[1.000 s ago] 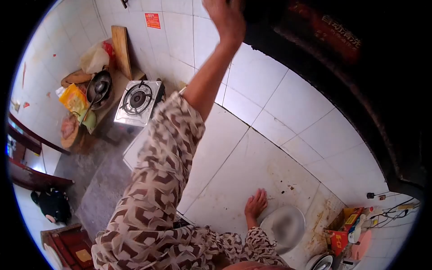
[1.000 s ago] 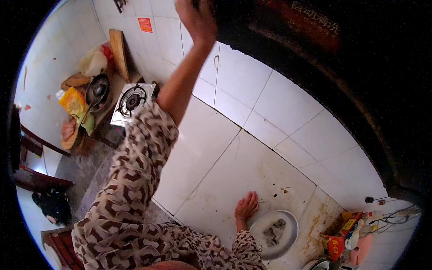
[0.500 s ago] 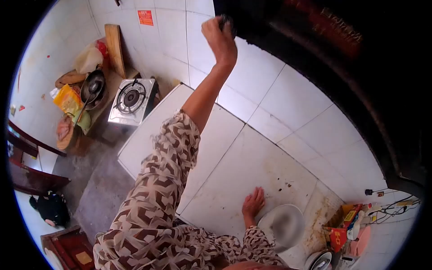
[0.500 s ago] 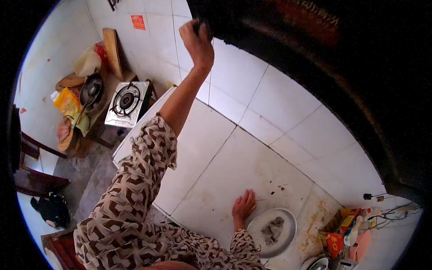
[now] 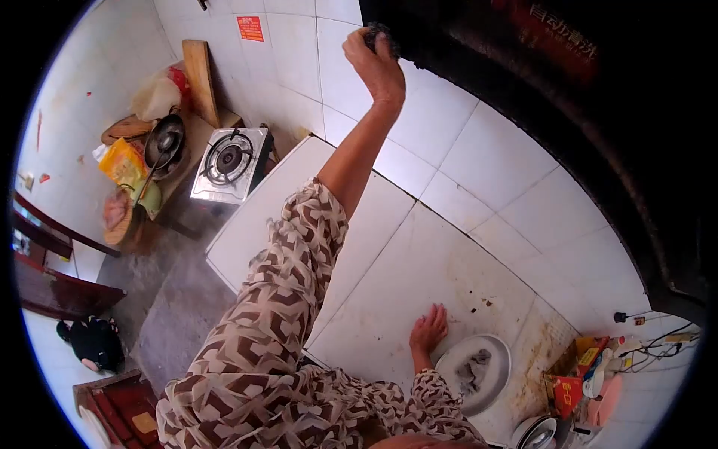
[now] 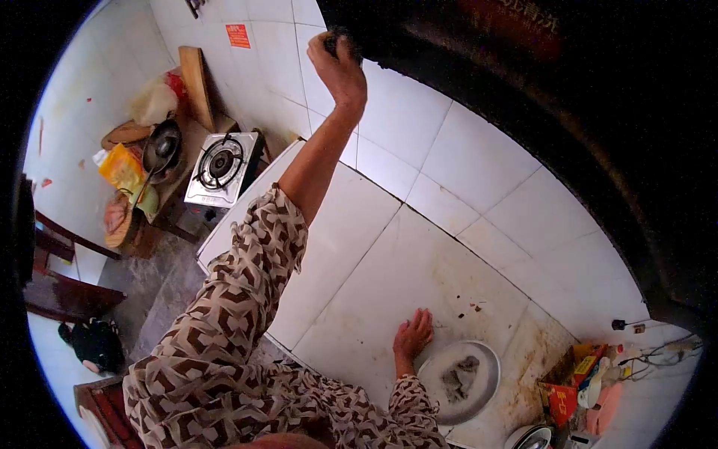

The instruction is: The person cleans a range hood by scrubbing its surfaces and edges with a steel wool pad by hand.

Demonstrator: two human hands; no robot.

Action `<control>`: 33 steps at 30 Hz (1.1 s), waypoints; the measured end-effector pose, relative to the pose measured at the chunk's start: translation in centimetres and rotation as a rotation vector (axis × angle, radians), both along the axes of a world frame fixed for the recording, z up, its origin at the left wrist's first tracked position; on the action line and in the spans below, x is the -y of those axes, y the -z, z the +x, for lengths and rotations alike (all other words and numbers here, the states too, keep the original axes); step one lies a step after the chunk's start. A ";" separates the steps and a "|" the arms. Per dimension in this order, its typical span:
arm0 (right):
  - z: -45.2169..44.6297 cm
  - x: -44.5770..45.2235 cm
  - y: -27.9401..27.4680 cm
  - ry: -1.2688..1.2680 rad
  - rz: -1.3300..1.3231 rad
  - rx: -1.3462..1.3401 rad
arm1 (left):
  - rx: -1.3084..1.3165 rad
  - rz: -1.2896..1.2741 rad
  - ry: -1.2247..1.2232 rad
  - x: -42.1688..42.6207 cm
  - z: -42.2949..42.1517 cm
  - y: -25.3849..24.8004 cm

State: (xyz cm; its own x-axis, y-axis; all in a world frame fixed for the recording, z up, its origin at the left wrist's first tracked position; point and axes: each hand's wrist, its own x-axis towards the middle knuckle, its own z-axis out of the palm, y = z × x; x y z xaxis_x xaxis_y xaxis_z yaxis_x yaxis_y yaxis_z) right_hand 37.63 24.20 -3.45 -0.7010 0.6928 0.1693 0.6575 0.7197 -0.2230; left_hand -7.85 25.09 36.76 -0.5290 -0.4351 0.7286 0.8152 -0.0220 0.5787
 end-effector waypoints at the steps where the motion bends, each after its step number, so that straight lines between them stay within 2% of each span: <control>1: 0.0 0.1 0.0 -0.001 -0.003 0.001 | -0.045 -0.023 -0.037 0.0 0.3 -0.6; 4: -0.3 -0.4 -0.6 0.007 0.027 -0.004 | -0.320 -0.023 -0.130 1.2 -0.4 -6.4; 5: -0.5 -0.3 -1.1 0.003 0.051 -0.010 | -0.331 0.073 -0.017 1.4 -1.6 -7.7; 8: -0.3 0.3 -0.4 0.009 0.021 0.001 | -0.138 -0.010 -0.081 0.8 -1.1 -4.0; 10: 0.0 -0.4 -0.4 0.009 0.010 -0.003 | -0.067 -0.057 -0.042 -0.1 -0.1 0.4; 12: 0.1 0.0 -0.7 -0.017 0.003 -0.021 | -0.129 -0.079 -0.060 -0.9 0.3 1.0; 14: 0.4 0.1 -0.6 -0.012 0.035 -0.002 | -0.433 -0.098 -0.058 -1.0 1.2 -1.8; 16: -0.3 0.3 -0.4 -0.004 0.053 -0.001 | -0.581 -0.283 -0.124 -3.1 4.0 -2.3; 18: -0.1 -0.1 -0.2 0.012 0.058 0.014 | -0.503 -0.233 -0.055 -4.3 5.0 -1.0; 21: 0.0 -0.1 0.1 0.015 0.062 0.015 | -0.519 -0.319 -0.064 -1.5 1.2 0.7; 24: 0.3 -0.4 0.5 0.001 0.058 -0.003 | -0.167 0.031 0.091 -0.7 -0.6 0.3; 27: 0.0 -0.1 0.0 0.029 0.055 0.010 | -0.243 -0.058 -0.109 -2.3 1.8 0.5; 28: 0.0 -0.2 0.0 0.032 0.051 0.008 | -0.414 -0.163 -0.153 -3.1 2.2 1.0; 30: 0.0 -0.1 0.3 0.035 0.037 0.005 | -0.507 -0.250 -0.037 -3.1 4.6 0.5; 31: 0.3 0.1 0.3 0.035 0.038 0.013 | -0.550 -0.327 -0.077 -2.4 3.3 0.4; 32: 0.1 -0.2 0.3 0.037 0.042 0.012 | -0.506 -0.347 -0.066 -1.3 2.3 0.3; 33: -0.2 -0.3 0.3 0.040 0.047 0.005 | -0.356 -0.221 0.010 -0.6 1.4 0.3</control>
State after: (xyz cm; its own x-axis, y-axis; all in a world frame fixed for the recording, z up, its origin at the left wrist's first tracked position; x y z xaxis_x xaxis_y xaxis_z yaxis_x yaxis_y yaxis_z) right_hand 37.38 24.45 -3.74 -0.6741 0.7114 0.1988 0.6867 0.7027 -0.1861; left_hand -6.41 25.71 36.44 -0.2309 -0.2436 0.9420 0.9656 0.0619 0.2527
